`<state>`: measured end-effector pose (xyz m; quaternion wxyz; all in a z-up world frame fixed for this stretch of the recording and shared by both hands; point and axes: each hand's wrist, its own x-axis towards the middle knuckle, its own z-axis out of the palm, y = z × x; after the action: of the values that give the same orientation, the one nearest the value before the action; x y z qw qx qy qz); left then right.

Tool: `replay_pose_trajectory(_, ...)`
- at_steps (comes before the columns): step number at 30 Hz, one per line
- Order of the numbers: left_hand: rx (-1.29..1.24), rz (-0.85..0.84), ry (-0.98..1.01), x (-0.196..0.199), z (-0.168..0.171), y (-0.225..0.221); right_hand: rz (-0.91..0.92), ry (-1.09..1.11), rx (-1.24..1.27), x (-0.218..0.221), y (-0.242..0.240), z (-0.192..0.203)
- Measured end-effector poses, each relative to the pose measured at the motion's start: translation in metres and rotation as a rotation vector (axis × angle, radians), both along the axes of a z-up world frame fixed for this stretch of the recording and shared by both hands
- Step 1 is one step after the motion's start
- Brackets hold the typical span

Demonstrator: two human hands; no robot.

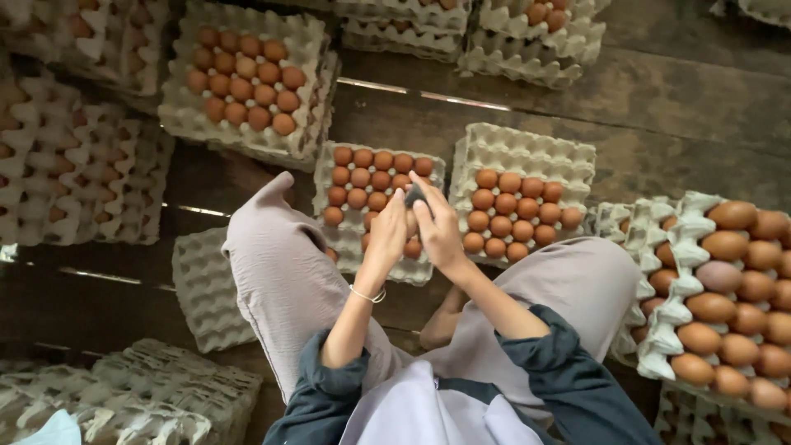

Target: A person sitting on the floor manually inspects and stamps individual brown eggs from cardboard trays.

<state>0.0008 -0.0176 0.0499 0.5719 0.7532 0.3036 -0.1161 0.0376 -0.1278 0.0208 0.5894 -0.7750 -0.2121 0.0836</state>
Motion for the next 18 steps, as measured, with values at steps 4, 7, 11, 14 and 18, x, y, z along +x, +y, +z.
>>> replay_pose_trajectory(4,-0.036,0.098,-0.015,-0.002,-0.010,-0.001,-0.021,0.226,0.060,0.010,0.008,-0.023)
replay_pose_trajectory(7,0.030,0.136,0.045,0.003,-0.026,0.006,-0.063,0.357,0.099,0.010,0.017,-0.029)
replay_pose_trajectory(11,-0.022,0.370,-0.174,0.000,-0.033,0.011,-0.046,0.314,0.035,0.005,0.027,-0.016)
replay_pose_trajectory(14,-0.027,0.363,-0.215,-0.004,-0.026,0.011,-0.021,0.154,-0.003,0.003,0.029,0.002)
replay_pose_trajectory(18,-0.016,0.264,-0.234,-0.005,-0.006,0.011,0.043,-0.125,0.104,0.012,0.030,0.006)
